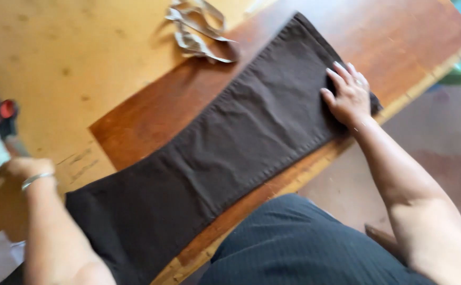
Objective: Measuring, marking, and cutting brown fabric on a workbench.
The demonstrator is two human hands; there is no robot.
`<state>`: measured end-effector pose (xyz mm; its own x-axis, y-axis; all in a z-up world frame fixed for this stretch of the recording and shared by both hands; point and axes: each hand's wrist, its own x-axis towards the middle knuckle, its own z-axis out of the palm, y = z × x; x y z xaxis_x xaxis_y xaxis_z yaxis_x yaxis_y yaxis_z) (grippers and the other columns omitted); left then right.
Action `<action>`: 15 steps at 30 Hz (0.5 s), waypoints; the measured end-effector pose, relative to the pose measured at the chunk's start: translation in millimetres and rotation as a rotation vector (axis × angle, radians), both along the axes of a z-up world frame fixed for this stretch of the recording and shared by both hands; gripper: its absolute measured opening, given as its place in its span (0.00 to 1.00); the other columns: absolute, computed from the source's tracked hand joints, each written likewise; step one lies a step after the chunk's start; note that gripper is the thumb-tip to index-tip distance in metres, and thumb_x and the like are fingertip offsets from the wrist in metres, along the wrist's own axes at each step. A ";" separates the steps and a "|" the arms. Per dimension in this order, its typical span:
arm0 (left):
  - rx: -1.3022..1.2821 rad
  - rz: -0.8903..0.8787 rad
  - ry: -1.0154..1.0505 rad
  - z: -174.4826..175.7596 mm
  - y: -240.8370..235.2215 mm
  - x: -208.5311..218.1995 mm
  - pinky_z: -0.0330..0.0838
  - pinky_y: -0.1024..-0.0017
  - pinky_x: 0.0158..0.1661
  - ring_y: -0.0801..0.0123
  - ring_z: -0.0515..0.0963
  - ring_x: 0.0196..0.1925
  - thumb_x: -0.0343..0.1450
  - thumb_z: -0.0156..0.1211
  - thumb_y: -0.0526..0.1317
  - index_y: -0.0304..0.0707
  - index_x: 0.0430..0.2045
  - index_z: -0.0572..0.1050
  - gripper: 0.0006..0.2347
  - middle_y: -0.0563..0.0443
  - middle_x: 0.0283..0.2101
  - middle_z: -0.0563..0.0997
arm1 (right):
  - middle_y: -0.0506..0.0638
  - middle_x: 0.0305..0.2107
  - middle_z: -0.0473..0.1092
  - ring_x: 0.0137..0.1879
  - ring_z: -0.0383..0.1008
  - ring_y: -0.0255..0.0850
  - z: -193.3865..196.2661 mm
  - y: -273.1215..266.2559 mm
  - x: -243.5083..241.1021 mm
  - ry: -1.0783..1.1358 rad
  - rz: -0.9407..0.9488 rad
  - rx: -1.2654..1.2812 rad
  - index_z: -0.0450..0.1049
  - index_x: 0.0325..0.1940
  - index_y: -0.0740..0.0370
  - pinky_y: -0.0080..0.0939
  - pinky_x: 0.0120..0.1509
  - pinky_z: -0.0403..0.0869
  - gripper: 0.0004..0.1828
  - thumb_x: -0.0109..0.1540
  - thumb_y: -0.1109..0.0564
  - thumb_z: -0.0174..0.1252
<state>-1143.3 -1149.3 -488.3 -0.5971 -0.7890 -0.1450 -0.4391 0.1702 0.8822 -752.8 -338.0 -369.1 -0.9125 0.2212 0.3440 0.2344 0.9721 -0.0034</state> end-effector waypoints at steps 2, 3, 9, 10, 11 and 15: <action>0.460 0.175 0.201 11.1 -8.9 21.3 0.93 0.66 0.47 0.76 0.91 0.41 0.61 0.66 0.41 0.45 0.26 0.90 0.08 0.58 0.41 0.92 | 0.54 0.71 0.65 0.77 0.57 0.57 1.7 -4.2 -1.0 -0.029 -0.038 -0.061 0.71 0.72 0.56 0.60 0.76 0.53 0.31 0.67 0.43 0.57; -0.177 -0.143 -0.110 4.1 -26.3 34.3 0.85 0.56 0.41 0.58 0.87 0.43 0.61 0.67 0.39 0.34 0.34 0.85 0.11 0.45 0.44 0.88 | 0.53 0.71 0.63 0.77 0.55 0.57 4.5 -7.0 -1.5 -0.046 -0.036 -0.085 0.70 0.72 0.56 0.60 0.76 0.52 0.31 0.67 0.42 0.57; -0.828 -0.575 -0.349 -11.3 -37.8 63.2 0.73 0.37 0.34 0.21 0.80 0.41 0.80 0.53 0.49 0.13 0.44 0.77 0.23 0.15 0.43 0.81 | 0.54 0.71 0.62 0.77 0.53 0.57 3.0 -7.8 -0.4 -0.031 -0.019 -0.113 0.70 0.71 0.58 0.64 0.76 0.50 0.30 0.68 0.43 0.58; -0.801 -0.557 -0.268 -12.2 -30.4 63.3 0.69 0.31 0.32 0.15 0.78 0.39 0.89 0.49 0.60 0.17 0.45 0.77 0.31 0.11 0.42 0.80 | 0.54 0.71 0.62 0.77 0.52 0.58 3.1 -8.1 -2.0 -0.022 -0.004 -0.129 0.70 0.71 0.59 0.63 0.76 0.49 0.30 0.68 0.42 0.58; -0.803 -0.563 -0.267 -1.7 -13.1 71.9 0.69 0.31 0.32 0.15 0.78 0.39 0.89 0.49 0.60 0.17 0.45 0.77 0.31 0.11 0.42 0.80 | 0.54 0.71 0.62 0.77 0.52 0.58 2.4 -7.5 -0.8 -0.023 -0.010 -0.129 0.70 0.71 0.59 0.63 0.76 0.49 0.30 0.68 0.42 0.58; -0.846 -0.655 -0.239 1.2 0.3 78.5 0.73 0.40 0.36 0.31 0.82 0.40 0.84 0.64 0.42 0.24 0.49 0.78 0.13 0.26 0.45 0.83 | 0.54 0.68 0.65 0.77 0.54 0.58 1.6 -8.8 -0.5 0.033 0.022 -0.135 0.72 0.68 0.59 0.65 0.77 0.49 0.28 0.67 0.43 0.60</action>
<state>-1064.8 -1148.9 -487.2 -0.9655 -0.2277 0.1263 -0.1866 0.9433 0.2746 -753.3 -346.8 -367.5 -0.9063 0.2477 0.3425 0.2106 0.9672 -0.1423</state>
